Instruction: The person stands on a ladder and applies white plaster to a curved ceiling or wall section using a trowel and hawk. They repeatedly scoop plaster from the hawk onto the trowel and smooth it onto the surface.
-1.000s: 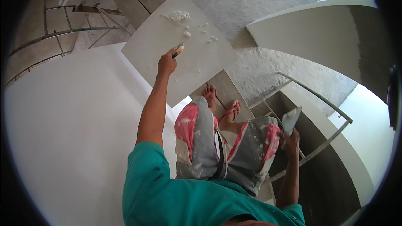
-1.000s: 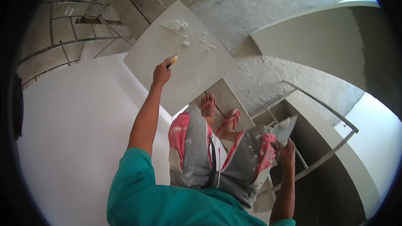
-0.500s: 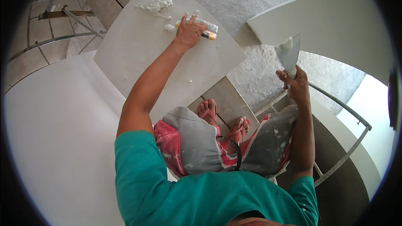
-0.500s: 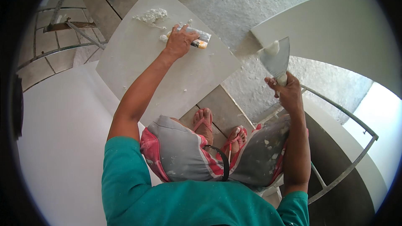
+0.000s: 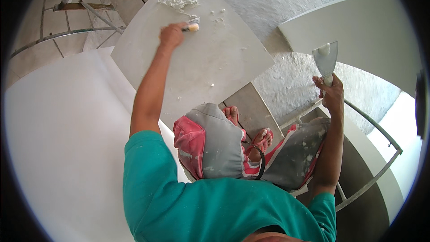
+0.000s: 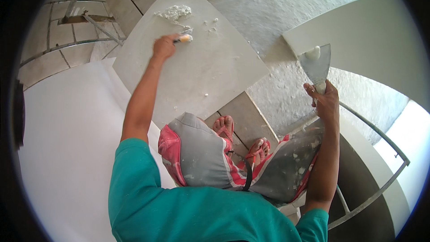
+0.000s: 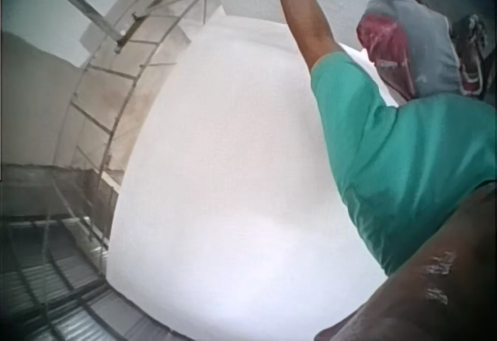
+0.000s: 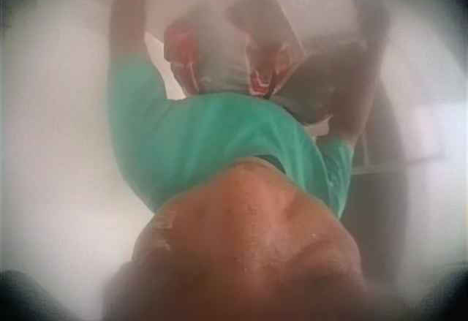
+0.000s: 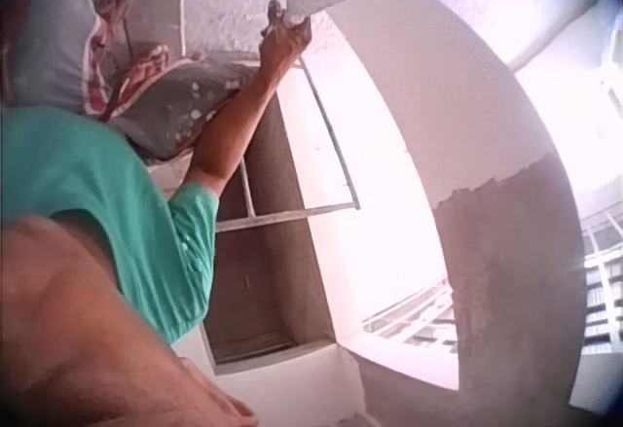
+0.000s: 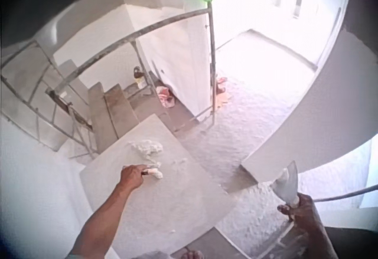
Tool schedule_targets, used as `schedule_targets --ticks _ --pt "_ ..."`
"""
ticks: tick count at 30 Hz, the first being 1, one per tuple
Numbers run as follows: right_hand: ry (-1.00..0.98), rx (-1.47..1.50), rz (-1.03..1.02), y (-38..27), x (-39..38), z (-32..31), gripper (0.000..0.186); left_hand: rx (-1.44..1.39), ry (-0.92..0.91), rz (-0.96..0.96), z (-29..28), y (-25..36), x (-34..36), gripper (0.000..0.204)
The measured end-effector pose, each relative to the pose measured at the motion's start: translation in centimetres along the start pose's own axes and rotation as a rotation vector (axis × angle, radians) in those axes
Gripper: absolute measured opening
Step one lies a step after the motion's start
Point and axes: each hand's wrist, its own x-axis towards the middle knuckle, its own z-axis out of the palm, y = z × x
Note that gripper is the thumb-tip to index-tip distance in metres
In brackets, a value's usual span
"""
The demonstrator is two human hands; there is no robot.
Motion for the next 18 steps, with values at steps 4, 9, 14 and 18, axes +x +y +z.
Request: schedule_targets --ticks 4,9,14,18 --pt "-0.016 -0.023 -0.007 -0.2 -0.2 0.1 0.027 0.033 -0.097 0.109 1.9 0.8 -3.4 0.039" --pt "0.001 -0.018 0.022 0.2 -0.4 -0.1 0.024 0.11 0.042 -0.137 -2.8 -3.0 3.3 0.043" --pt "-0.029 -0.025 -0.017 0.1 0.3 0.1 0.024 0.051 -0.033 -0.239 -0.5 -3.8 7.5 0.043" --pt "0.017 -0.024 0.008 0.2 0.1 0.2 0.025 0.115 -0.223 -0.101 -0.9 -1.3 3.7 0.044"
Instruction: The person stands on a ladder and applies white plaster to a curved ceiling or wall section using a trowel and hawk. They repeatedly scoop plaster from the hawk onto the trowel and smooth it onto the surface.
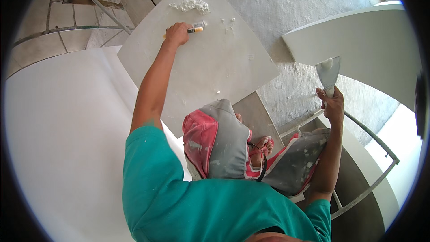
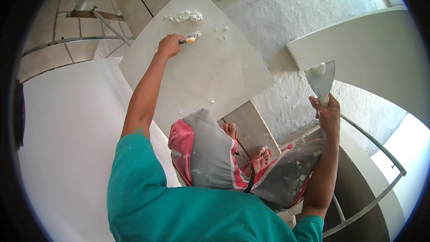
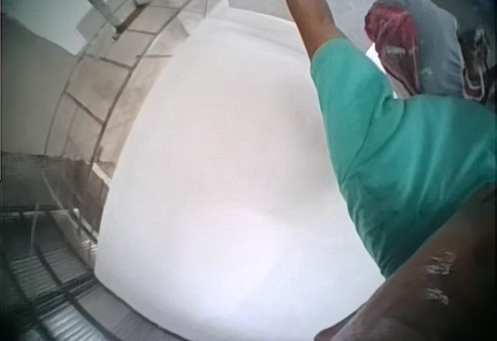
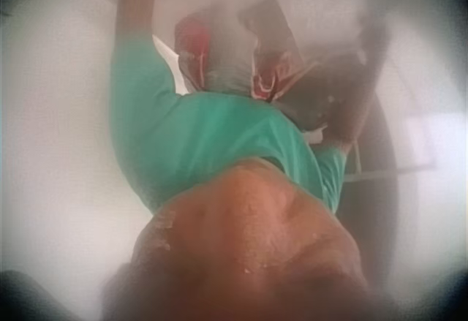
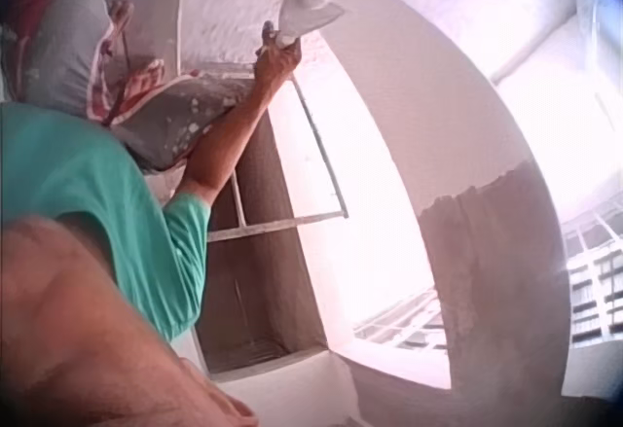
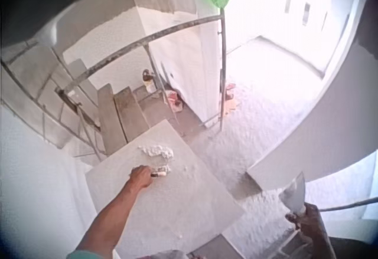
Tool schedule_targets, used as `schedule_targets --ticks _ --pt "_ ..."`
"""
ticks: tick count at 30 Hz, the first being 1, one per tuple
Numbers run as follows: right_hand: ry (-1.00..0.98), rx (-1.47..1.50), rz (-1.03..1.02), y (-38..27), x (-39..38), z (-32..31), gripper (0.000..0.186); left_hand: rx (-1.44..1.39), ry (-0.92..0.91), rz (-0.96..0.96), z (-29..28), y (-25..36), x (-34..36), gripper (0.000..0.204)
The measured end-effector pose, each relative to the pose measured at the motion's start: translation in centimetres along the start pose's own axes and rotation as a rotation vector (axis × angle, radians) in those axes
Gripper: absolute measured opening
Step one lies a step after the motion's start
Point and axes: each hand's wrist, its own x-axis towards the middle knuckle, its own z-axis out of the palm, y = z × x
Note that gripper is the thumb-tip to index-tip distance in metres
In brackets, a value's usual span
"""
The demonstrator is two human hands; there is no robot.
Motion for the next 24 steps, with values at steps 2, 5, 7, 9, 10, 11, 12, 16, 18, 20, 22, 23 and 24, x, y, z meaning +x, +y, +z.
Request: schedule_targets --ticks 2,5,7,9,10,11,12,16,18,20,22,23,24 --pt "0.008 -0.023 0.003 -0.3 0.1 0.0 0.025 -0.05 0.028 -0.025 -1.3 -1.0 0.2 0.044" --pt "0.003 0.008 -0.001 -0.2 -0.5 -0.1 0.023 -0.094 0.114 -0.026 -4.2 -1.1 2.2 0.04" --pt "-0.007 0.006 -0.007 0.1 -0.4 0.0 0.022 -0.114 0.155 -0.044 -3.9 -0.8 4.1 0.04" --pt "-0.005 -0.021 -0.009 -0.2 -0.1 -0.1 0.022 -0.133 0.176 -0.074 -2.1 0.5 6.1 0.043" --pt "-0.009 -0.015 -0.006 -0.2 -0.1 -0.2 0.022 -0.118 0.114 -0.068 -1.9 0.9 6.0 0.042" --pt "-0.014 -0.009 -0.005 -0.2 -0.1 -0.2 0.022 -0.104 0.055 -0.063 -1.6 1.1 5.7 0.041" --pt "-0.019 -0.004 -0.006 -0.2 -0.1 -0.2 0.022 -0.089 -0.003 -0.06 -1.3 1.3 5.3 0.039" --pt "0.003 -0.013 -0.018 0.0 -0.4 -0.5 0.022 -0.01 -0.083 0.11 -2.3 0.0 2.3 0.046" --pt "0.002 -0.009 -0.016 -0.2 -0.8 -0.3 0.022 -0.127 0.027 -0.05 -3.1 -1.1 1.7 0.05" --pt "-0.03 -0.038 0.029 -0.5 -0.9 -0.1 0.022 -0.107 0.196 -0.104 -0.6 -1.8 0.2 0.052" --pt "-0.033 -0.049 -0.019 -0.5 0.0 0.1 0.022 0.035 0.484 -0.049 7.0 -1.8 -0.3 0.051" --pt "-0.033 -0.052 -0.04 -1.2 -0.1 0.5 0.022 -0.029 0.485 -0.077 9.2 -0.9 -1.3 0.052" --pt "-0.042 -0.067 -0.045 -1.7 0.2 0.5 0.022 -0.099 0.492 -0.1 10.4 0.3 -2.5 0.053"
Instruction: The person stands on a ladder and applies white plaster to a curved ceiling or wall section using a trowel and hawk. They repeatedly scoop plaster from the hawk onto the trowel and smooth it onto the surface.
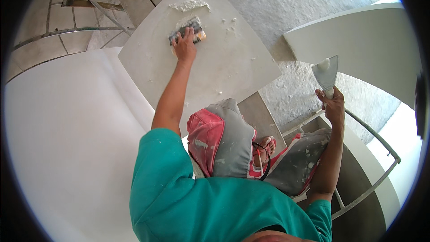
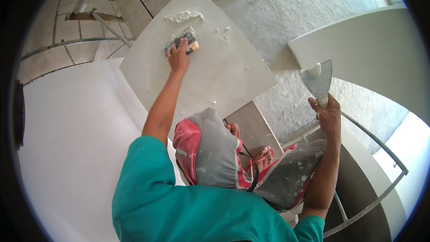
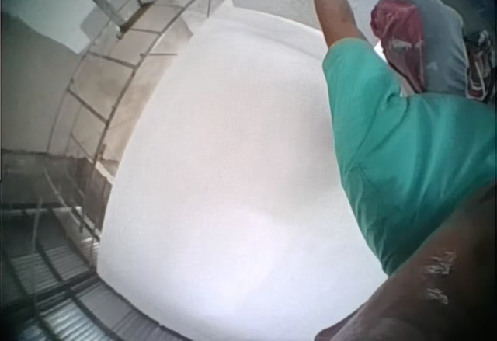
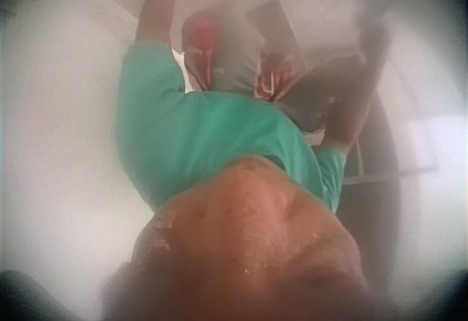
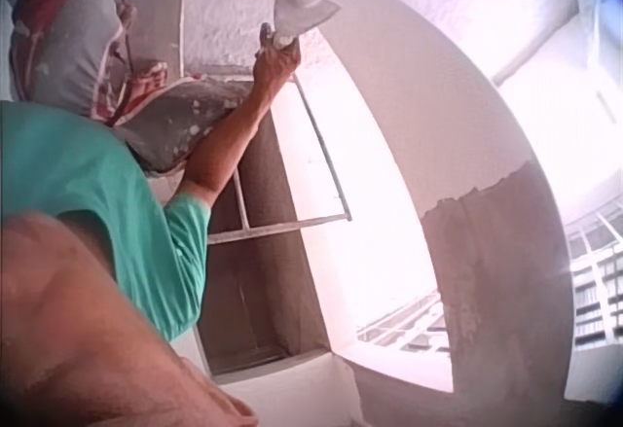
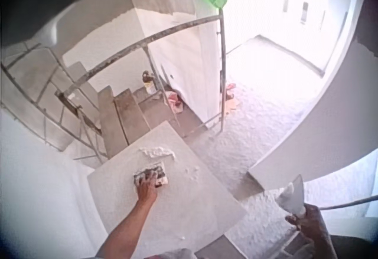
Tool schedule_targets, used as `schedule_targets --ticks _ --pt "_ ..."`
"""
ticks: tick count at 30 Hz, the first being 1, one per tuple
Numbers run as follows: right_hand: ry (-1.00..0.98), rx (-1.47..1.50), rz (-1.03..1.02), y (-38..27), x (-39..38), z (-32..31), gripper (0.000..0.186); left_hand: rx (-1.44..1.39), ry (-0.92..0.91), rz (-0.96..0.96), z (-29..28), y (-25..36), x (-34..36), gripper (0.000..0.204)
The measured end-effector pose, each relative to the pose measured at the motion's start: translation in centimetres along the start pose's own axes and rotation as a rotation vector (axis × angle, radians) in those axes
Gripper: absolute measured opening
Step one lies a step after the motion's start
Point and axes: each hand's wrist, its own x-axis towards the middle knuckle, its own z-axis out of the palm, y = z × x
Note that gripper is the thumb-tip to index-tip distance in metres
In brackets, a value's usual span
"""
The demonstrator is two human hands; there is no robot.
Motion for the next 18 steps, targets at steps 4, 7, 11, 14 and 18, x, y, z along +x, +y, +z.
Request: schedule_targets --ticks 4,7,11,14,18 --pt "0.003 -0.041 0.033 -0.1 -0.6 -0.2 0.022 -0.005 -0.144 0.112 -2.5 1.7 -5.3 0.05" --pt "0.016 0.003 0.044 0.9 -1.1 -0.6 0.022 -0.151 -0.479 0.035 -7.8 0.5 -2.5 0.046" --pt "0.001 -0.02 0.032 0.7 -0.5 -0.7 0.023 -0.055 -0.229 -0.246 -9.1 -4.6 5.2 0.039" --pt "-0.016 -0.024 0.006 1.1 -0.3 -0.8 0.023 -0.094 -0.324 -0.253 -6.6 -1.9 4.5 0.037" --pt "0.037 -0.027 0.058 0.7 -1.5 -1.0 0.023 -0.059 -0.507 -0.013 -6.6 3.2 -0.7 0.039"
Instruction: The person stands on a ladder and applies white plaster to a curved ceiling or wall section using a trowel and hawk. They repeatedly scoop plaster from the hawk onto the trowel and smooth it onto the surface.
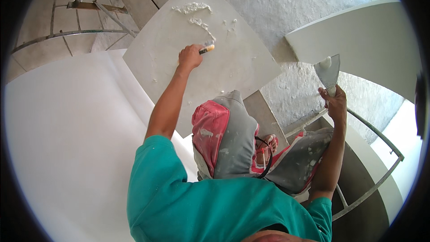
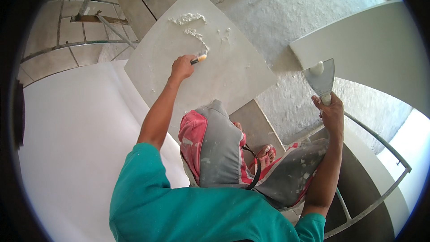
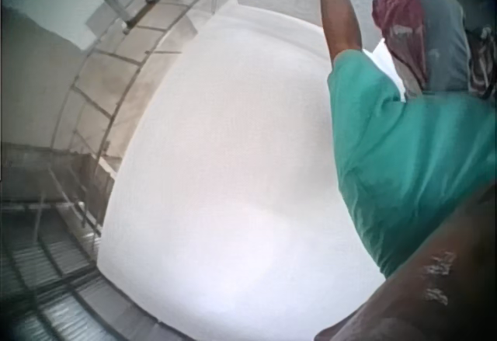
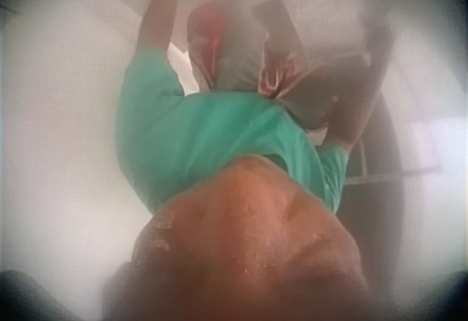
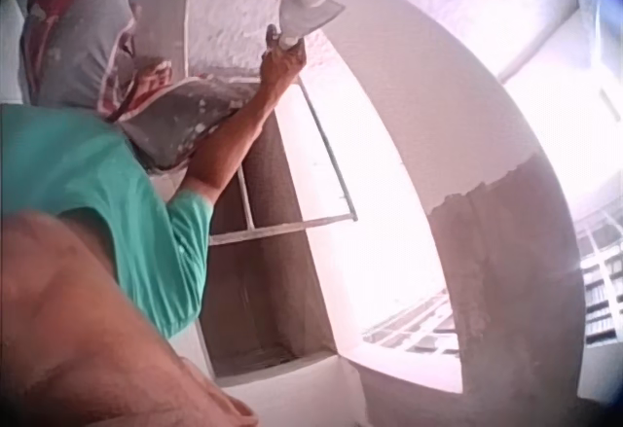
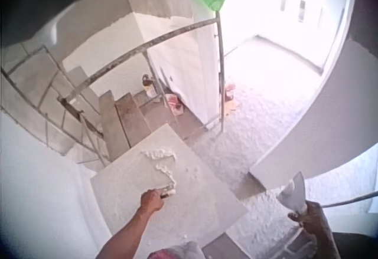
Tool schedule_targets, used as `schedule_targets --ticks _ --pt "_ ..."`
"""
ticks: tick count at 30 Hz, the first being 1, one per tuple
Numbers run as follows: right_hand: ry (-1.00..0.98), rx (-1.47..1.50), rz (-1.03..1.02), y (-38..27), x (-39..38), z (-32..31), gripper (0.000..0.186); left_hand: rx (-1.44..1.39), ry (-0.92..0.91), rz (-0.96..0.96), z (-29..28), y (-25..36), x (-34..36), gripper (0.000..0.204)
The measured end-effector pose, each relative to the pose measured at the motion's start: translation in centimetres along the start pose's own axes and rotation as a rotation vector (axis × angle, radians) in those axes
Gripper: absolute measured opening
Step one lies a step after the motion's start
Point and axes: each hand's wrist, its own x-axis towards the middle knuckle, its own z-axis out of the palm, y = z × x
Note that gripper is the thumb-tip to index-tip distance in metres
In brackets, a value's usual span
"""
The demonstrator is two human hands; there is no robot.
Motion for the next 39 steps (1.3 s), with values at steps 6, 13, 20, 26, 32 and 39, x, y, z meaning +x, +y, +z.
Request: schedule_targets --ticks 6,13,20,26,32,39 --pt "-0.013 0.03 -0.028 0.0 0.0 0.1 0.022 -0.111 0.095 -0.196 -6.8 -4.8 6.7 0.04" --pt "-0.011 0.011 0.004 0.5 -0.4 -0.1 0.023 -0.046 -0.005 0.074 -4.4 -0.6 3.8 0.042" --pt "-0.019 -0.008 -0.063 0.0 0.7 0.3 0.023 0.153 0.535 -0.048 5.5 -3.5 3.5 0.055" --pt "-0.008 -0.041 -0.025 -0.3 -0.4 0.0 0.023 -0.008 0.154 0.101 4.5 -0.3 -4.5 0.055" --pt "-0.026 -0.054 -0.049 -1.4 -0.4 0.2 0.024 -0.063 0.288 -0.329 -1.2 -6.6 0.9 0.027" --pt "-0.015 -0.073 -0.021 -0.3 -1.4 -0.3 0.024 -0.105 0.117 -0.142 -0.7 -0.9 -0.9 0.037"
